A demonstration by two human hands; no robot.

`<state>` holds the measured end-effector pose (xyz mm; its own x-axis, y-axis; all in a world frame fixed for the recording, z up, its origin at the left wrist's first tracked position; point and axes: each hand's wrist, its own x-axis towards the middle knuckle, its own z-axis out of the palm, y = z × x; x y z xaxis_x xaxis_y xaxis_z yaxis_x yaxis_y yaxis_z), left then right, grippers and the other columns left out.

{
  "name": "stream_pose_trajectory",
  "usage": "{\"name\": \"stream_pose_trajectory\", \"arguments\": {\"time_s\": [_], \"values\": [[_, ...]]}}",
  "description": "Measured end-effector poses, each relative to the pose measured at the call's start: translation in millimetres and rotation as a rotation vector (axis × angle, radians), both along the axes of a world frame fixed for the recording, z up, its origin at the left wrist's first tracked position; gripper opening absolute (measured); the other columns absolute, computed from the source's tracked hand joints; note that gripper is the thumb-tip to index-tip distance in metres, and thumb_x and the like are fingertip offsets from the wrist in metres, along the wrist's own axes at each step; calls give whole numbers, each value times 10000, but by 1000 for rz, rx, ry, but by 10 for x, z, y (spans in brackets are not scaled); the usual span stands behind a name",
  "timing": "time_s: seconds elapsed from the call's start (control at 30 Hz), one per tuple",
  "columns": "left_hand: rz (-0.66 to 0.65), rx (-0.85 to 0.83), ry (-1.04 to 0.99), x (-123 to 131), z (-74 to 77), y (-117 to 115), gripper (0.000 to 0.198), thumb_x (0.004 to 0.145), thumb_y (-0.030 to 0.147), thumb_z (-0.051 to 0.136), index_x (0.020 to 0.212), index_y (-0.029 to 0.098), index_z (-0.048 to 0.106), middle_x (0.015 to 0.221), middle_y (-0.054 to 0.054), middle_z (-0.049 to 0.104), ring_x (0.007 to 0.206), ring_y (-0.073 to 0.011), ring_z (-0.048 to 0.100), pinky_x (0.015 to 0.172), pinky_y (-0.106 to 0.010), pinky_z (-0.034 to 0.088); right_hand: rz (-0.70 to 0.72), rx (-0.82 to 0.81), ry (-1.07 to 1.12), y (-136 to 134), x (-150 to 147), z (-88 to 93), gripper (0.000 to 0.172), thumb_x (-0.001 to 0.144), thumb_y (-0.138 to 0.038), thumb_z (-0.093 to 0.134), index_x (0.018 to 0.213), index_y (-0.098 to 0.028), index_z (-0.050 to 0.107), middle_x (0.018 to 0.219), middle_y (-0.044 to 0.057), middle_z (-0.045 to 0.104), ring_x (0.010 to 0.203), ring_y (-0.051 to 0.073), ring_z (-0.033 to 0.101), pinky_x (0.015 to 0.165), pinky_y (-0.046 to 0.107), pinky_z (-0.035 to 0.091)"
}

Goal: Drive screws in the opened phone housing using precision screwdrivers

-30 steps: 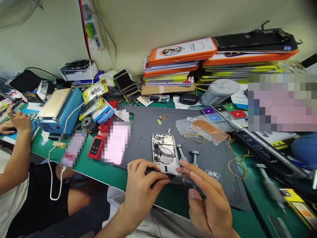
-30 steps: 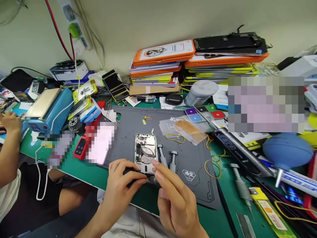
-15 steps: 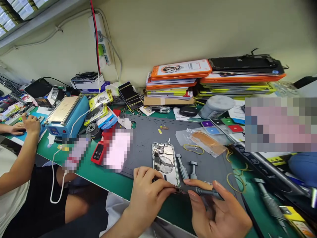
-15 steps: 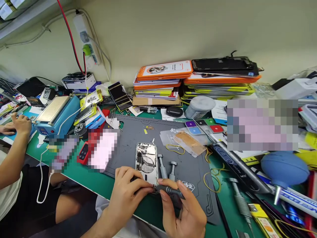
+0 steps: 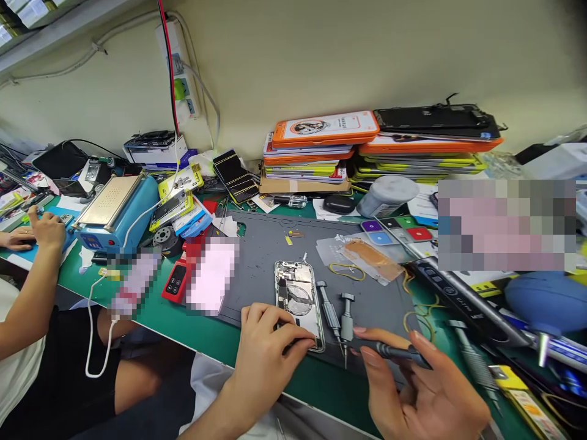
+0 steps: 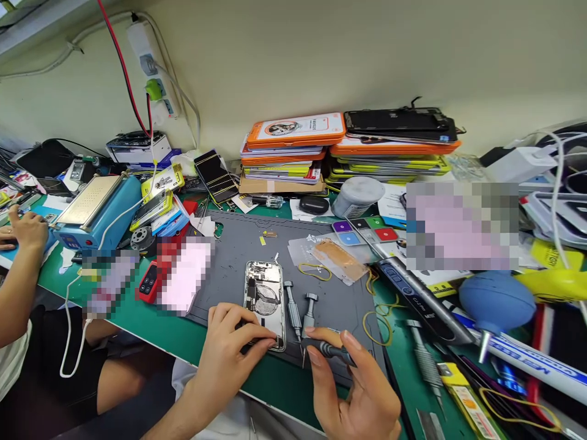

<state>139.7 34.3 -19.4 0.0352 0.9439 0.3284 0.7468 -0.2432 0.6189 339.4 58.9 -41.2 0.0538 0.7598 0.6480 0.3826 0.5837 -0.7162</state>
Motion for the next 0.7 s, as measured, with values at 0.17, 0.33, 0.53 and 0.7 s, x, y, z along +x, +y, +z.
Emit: {"name": "stream_pose_trajectory", "arguments": {"time_s": [0.17,0.33,0.53,0.7], "values": [[-37,2,45,-4,39,7,65,1048,280,811,1087,326,833,1049,13,818,1050,-214,660,876,-429,456,37,85,-48,1,-22,-81,515,971,-75,776,1442,-223,631,972,85,853,780,245,860,647,327,731],[-51,-41,111,-16,68,1,123,1043,250,807,1115,343,842,1082,4,822,1080,-214,674,889,-429,476,45,18,-21,-26,-16,-58,449,984,-110,778,1399,-226,654,971,80,861,790,257,865,652,357,745],[-73,-41,116,-33,83,3,140,1065,255,774,1149,342,844,1092,-3,824,1092,-222,665,912,-435,476,39,28,13,-30,-20,-56,435,977,-149,798,1385,-233,669,966,77,865,769,264,859,630,352,730],[-89,-28,90,-42,95,6,142,1097,273,731,1171,329,839,1102,-9,823,1102,-229,654,916,-436,458,44,35,-5,-39,-26,-57,485,991,-121,770,1444,-236,641,989,76,865,800,254,865,662,345,737]]}}
